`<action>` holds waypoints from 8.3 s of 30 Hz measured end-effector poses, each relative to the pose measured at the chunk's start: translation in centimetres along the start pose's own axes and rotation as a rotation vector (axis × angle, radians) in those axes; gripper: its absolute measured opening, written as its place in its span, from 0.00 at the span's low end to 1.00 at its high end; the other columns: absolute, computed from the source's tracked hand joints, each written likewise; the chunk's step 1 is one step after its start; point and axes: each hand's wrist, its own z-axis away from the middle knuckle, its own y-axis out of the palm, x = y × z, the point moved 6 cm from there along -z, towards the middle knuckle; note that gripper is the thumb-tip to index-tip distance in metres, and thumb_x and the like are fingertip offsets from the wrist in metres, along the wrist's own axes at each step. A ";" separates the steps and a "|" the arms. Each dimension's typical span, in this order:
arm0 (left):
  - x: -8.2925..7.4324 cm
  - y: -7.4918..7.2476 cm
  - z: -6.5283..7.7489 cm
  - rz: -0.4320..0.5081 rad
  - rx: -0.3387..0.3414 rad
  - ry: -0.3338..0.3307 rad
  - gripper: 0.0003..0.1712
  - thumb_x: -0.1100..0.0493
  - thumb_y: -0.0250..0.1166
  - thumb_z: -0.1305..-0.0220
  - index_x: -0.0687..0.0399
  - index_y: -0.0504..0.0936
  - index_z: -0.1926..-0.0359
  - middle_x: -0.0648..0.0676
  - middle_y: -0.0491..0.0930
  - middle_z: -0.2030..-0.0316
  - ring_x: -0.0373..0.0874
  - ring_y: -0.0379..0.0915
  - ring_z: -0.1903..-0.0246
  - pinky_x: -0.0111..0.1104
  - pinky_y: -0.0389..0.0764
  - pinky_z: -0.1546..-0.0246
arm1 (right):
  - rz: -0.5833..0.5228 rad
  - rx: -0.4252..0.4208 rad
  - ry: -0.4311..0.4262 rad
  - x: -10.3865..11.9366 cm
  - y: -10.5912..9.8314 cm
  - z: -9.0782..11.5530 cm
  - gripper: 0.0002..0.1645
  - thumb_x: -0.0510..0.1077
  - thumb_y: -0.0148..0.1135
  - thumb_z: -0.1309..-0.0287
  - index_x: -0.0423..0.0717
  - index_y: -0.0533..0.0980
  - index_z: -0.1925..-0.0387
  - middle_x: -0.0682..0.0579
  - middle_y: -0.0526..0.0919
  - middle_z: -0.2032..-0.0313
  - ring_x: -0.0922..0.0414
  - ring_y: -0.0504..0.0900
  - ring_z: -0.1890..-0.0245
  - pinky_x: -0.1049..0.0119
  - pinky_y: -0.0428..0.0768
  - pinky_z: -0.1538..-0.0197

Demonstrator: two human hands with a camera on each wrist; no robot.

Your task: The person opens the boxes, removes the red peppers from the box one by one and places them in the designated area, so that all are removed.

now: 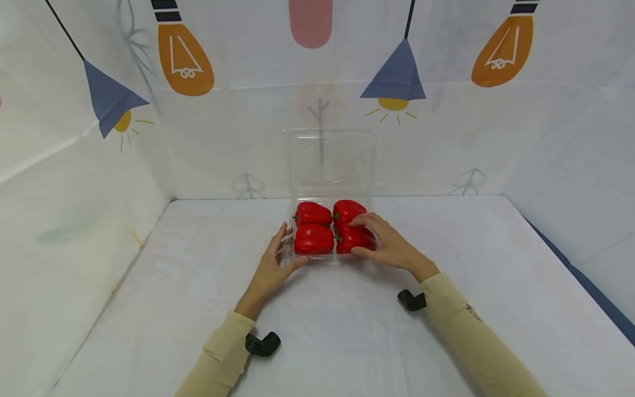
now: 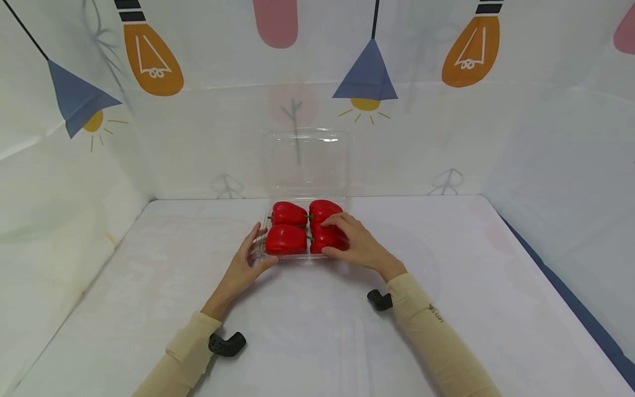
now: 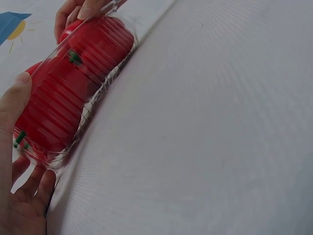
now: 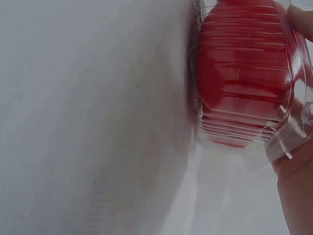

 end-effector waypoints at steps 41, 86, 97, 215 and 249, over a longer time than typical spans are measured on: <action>0.2 0.1 -0.1 0.011 -0.003 -0.012 0.52 0.56 0.68 0.43 0.54 0.45 0.26 0.61 0.58 0.31 0.57 0.58 0.33 0.50 0.67 0.36 | -0.208 -0.128 -0.007 -0.6 -1.0 0.1 0.29 0.45 0.67 0.46 0.57 0.69 0.43 0.58 0.72 0.44 0.59 0.70 0.43 0.47 0.74 0.41; 0.1 0.2 0.0 -0.030 -0.002 -0.035 0.52 0.54 0.68 0.43 0.55 0.46 0.26 0.60 0.58 0.31 0.57 0.59 0.33 0.50 0.67 0.36 | -0.440 -0.425 0.206 -3.7 -6.3 0.1 0.26 0.45 0.50 0.33 0.41 0.62 0.37 0.41 0.69 0.41 0.64 0.75 0.51 0.78 0.80 0.56; 2.3 0.6 -0.7 -0.027 -0.016 -0.019 0.53 0.54 0.69 0.44 0.49 0.45 0.26 0.56 0.58 0.31 0.55 0.59 0.33 0.50 0.69 0.37 | -0.450 -0.503 0.282 -6.8 -7.0 0.1 0.29 0.54 0.50 0.33 0.45 0.63 0.37 0.43 0.70 0.42 0.63 0.76 0.52 0.76 0.82 0.58; 3.9 0.8 -1.1 0.020 -0.007 0.097 0.49 0.53 0.70 0.45 0.44 0.48 0.31 0.49 0.53 0.29 0.52 0.62 0.33 0.40 0.71 0.39 | -0.425 -0.703 0.619 -11.8 -6.9 2.5 0.27 0.55 0.46 0.32 0.44 0.65 0.39 0.51 0.70 0.45 0.60 0.68 0.47 0.68 0.68 0.44; 4.0 0.8 -1.1 -0.006 -0.027 0.101 0.49 0.53 0.72 0.47 0.49 0.51 0.32 0.54 0.60 0.35 0.52 0.69 0.39 0.41 0.74 0.41 | -0.385 -0.443 0.271 -2.6 -6.6 -0.7 0.21 0.35 0.50 0.34 0.31 0.64 0.42 0.36 0.71 0.43 0.44 0.67 0.37 0.57 0.64 0.30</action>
